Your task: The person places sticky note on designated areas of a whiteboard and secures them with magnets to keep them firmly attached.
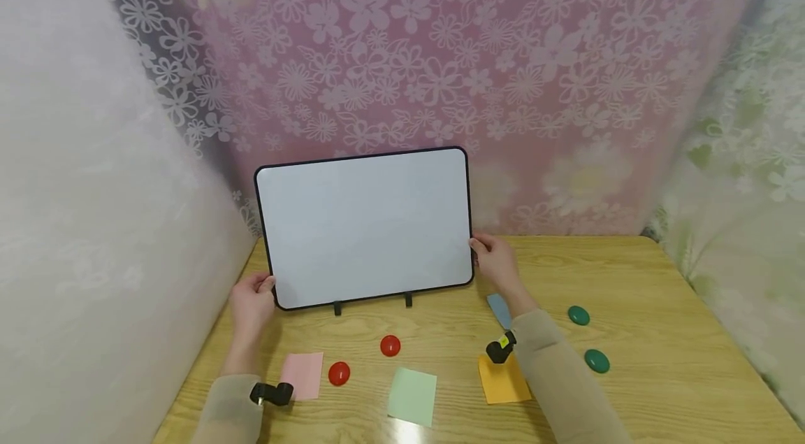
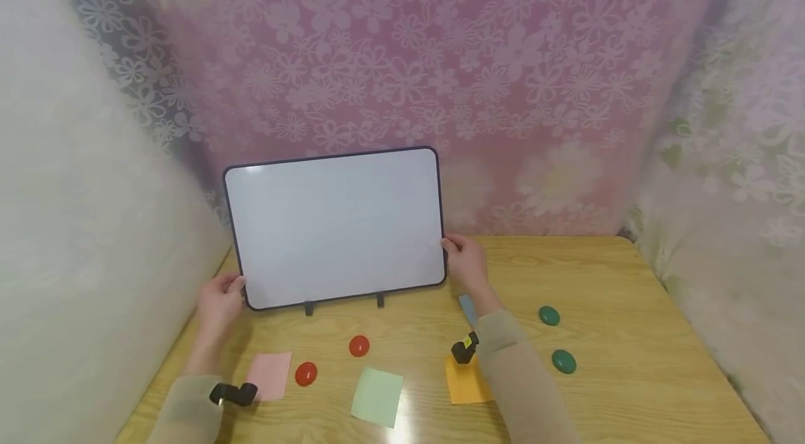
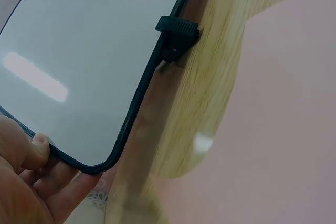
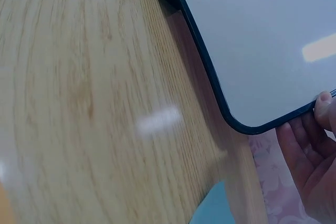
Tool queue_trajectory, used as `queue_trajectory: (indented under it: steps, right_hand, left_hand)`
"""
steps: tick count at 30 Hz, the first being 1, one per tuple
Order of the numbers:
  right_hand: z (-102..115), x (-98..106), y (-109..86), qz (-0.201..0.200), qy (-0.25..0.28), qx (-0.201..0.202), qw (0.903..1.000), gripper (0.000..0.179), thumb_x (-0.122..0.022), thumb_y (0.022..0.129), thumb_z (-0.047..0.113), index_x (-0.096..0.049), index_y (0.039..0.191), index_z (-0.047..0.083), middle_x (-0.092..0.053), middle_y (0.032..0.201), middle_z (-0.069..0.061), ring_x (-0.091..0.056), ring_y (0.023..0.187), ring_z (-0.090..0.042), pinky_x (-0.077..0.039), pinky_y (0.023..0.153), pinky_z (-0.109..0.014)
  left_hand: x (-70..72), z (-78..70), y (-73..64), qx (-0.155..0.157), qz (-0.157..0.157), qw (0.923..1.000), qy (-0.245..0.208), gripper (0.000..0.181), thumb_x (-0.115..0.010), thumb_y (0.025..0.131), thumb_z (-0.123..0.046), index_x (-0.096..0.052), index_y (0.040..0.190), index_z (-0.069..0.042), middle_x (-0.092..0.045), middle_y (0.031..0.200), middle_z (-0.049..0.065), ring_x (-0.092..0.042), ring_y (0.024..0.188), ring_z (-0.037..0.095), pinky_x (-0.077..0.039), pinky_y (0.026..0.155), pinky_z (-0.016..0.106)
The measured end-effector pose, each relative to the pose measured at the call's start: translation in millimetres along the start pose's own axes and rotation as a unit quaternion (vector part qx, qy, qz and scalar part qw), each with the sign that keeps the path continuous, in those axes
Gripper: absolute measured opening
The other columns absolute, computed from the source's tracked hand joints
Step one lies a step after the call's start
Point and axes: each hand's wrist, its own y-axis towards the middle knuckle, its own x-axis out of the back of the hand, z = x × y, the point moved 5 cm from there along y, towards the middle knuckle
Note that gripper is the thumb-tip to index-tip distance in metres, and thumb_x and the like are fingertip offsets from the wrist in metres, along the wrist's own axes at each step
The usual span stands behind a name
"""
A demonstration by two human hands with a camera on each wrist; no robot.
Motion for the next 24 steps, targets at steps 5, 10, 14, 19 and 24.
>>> queue_trajectory:
  steps: [5,10,14,19,24]
  right_hand:
    - [-4,9,-2.9,-0.004,0.005,-0.002,1.0000,0.042,-0.057,0.114,0.022,-0.062,0.148,-0.001,-0.068,0.135,-0.024,-0.071,0.101,-0.036,-0.061,0.082,-0.036]
    - [-5,16,-3.6,-0.007,0.011,-0.002,0.9999,0.041,-0.057,0.113,0.021,-0.062,0.147,-0.003,-0.067,0.136,-0.025,-0.070,0.105,-0.040,-0.062,0.085,-0.041]
    - [-5,22,-5.7,-0.015,0.017,0.000,0.9997,0.039,-0.058,0.113,0.018,-0.063,0.145,-0.004,-0.068,0.133,-0.026,-0.070,0.106,-0.041,-0.062,0.087,-0.045]
    - [-8,27,-8.7,-0.023,0.021,-0.003,0.9995,0.039,-0.058,0.113,0.017,-0.063,0.144,-0.005,-0.067,0.135,-0.026,-0.070,0.107,-0.040,-0.061,0.090,-0.051]
    - [-13,32,-11.0,-0.021,0.022,-0.017,0.9994,0.041,-0.057,0.113,0.019,-0.061,0.147,-0.003,-0.067,0.137,-0.026,-0.070,0.108,-0.035,-0.062,0.088,-0.045]
  left_hand:
    - [-8.8,-6.6,3.3,-0.004,0.007,1.0000,0.006,0.032,-0.058,0.111,-0.013,-0.068,0.131,0.010,-0.071,0.122,0.029,-0.066,0.112,0.038,-0.053,0.085,0.038]
    - [-16.8,-10.6,8.7,-0.006,0.009,0.9999,-0.006,0.031,-0.059,0.110,-0.012,-0.068,0.130,0.010,-0.070,0.123,0.029,-0.064,0.114,0.040,-0.052,0.092,0.048]
    - [-22.4,-14.3,12.3,-0.014,0.010,0.9998,-0.010,0.030,-0.059,0.110,-0.011,-0.069,0.129,0.011,-0.070,0.122,0.030,-0.065,0.113,0.040,-0.053,0.092,0.048]
    - [-29.2,-18.2,15.7,-0.026,0.003,0.9996,0.003,0.028,-0.060,0.109,-0.010,-0.071,0.125,0.010,-0.072,0.116,0.028,-0.066,0.107,0.040,-0.052,0.086,0.045]
    - [-36.2,-21.3,18.3,-0.023,0.008,0.9997,-0.004,0.027,-0.060,0.109,-0.010,-0.072,0.124,0.009,-0.072,0.114,0.027,-0.065,0.105,0.038,-0.052,0.082,0.041]
